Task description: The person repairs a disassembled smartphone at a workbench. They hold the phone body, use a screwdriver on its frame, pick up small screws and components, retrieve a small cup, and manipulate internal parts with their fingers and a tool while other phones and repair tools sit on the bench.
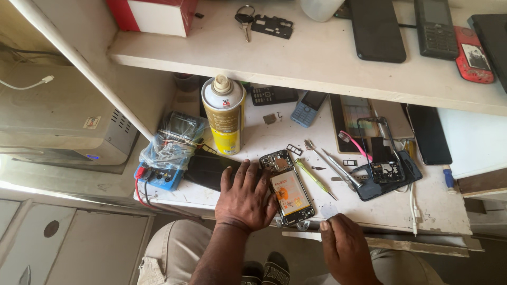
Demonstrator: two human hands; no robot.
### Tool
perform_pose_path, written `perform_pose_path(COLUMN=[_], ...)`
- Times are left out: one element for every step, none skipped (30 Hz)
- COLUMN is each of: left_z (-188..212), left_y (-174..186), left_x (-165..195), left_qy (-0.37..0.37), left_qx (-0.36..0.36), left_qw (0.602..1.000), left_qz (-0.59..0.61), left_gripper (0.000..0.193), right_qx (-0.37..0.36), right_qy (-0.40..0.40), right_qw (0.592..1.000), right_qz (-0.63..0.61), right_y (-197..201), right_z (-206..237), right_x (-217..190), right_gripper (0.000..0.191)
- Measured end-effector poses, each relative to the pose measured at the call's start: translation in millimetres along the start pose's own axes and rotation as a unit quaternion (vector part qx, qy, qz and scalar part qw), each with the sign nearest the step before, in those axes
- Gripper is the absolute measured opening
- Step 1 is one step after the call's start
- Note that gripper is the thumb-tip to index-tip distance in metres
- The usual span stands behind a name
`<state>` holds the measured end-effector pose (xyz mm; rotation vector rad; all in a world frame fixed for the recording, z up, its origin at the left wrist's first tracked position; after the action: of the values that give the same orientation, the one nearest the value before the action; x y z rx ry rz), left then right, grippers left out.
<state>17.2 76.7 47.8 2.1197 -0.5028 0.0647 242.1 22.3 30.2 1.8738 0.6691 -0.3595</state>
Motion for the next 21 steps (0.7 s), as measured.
perform_pose_path(left_z=[0, 0, 0, 0, 0, 0, -1, -1, -1, -1, -1, 0, 0, 0, 0, 0, 1, 1, 0, 0, 0], left_y=[0, 0, 0, -1, -1, -2, -1, -1, -1, -2, -3, -4, -4, -4, -4, -4, -4, -4, -4, -4, -4], left_x=[0, 0, 0, -1, -1, -1, -1, -1, -1, -1, -1, -1, -1, -1, -1, -1, -1, -1, -1, -1, -1], left_qy=[0.001, 0.002, 0.003, 0.004, 0.004, 0.005, 0.004, 0.004, 0.004, 0.004, 0.004, 0.004, 0.004, 0.003, 0.002, 0.003, 0.003, 0.003, 0.004, 0.005, 0.006], left_qx=[0.0, 0.001, 0.001, -0.001, -0.005, -0.008, -0.007, -0.007, -0.007, -0.011, -0.015, -0.02, -0.02, -0.021, -0.021, -0.021, -0.022, -0.023, -0.023, -0.023, -0.024], left_qw=[1.0, 1.0, 1.0, 1.0, 1.0, 1.0, 1.0, 1.0, 1.0, 1.0, 1.0, 1.0, 1.0, 1.0, 1.0, 1.0, 1.0, 1.0, 1.0, 1.0, 1.0], left_qz=[-0.002, -0.003, -0.004, -0.004, -0.003, -0.003, -0.002, -0.002, -0.001, -0.002, -0.003, -0.005, -0.006, -0.007, -0.008, -0.008, -0.008, -0.008, -0.006, -0.004, -0.002], left_gripper=[0.064, 0.064, 0.064, 0.064, 0.064, 0.064, 0.064, 0.064, 0.065, 0.064, 0.063, 0.063, 0.063, 0.064, 0.065, 0.065, 0.065, 0.065, 0.064, 0.064, 0.064], right_qx=[0.006, 0.012, 0.018, 0.014, 0.01, 0.005, 0.005, 0.004, 0.003, 0.022, 0.04, 0.057, 0.098, 0.139, 0.18, 0.179, 0.177, 0.175, 0.181, 0.187, 0.192], right_qy=[0.0, 0.0, 0.0, -0.022, -0.044, -0.066, -0.07, -0.073, -0.076, -0.097, -0.118, -0.138, -0.109, -0.08, -0.05, -0.045, -0.041, -0.036, -0.057, -0.077, -0.098], right_qw=[1.0, 1.0, 1.0, 1.0, 0.999, 0.998, 0.998, 0.997, 0.996, 0.994, 0.991, 0.987, 0.988, 0.987, 0.982, 0.982, 0.98, 0.976, 0.974, 0.972, 0.969], right_qz=[0.0, 0.0, 0.0, 0.003, 0.005, 0.008, -0.009, -0.025, -0.042, -0.047, -0.051, -0.056, -0.041, -0.027, -0.012, 0.033, 0.078, 0.123, 0.122, 0.122, 0.121], right_y=[0, 0, 1, 0, -1, -1, 0, 1, 2, 7, 11, 16, 27, 37, 48, 51, 54, 57, 62, 67, 71], right_z=[-1, -1, -2, -2, -2, -3, -3, -4, -6, -8, -9, -11, -15, -19, -22, -25, -28, -31, -34, -36, -38], right_x=[-1, -2, -2, 1, 5, 9, 10, 11, 12, 17, 22, 28, 27, 25, 23, 26, 29, 31, 38, 45, 52], right_gripper=[0.027, 0.028, 0.028, 0.031, 0.035, 0.038, 0.038, 0.038, 0.038, 0.035, 0.033, 0.03, 0.028, 0.026, 0.025, 0.025, 0.026, 0.029, 0.03, 0.031, 0.032])
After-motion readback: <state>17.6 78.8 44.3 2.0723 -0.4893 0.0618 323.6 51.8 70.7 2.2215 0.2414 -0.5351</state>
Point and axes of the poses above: each hand's wrist, its own z-axis away from the middle knuckle, its own y-axis out of the back of the hand, x = y × z, the point moved 9 cm from there along -z, towards the middle knuckle, and after that the axes turned 13 degrees about x, right-handed, at the moved point
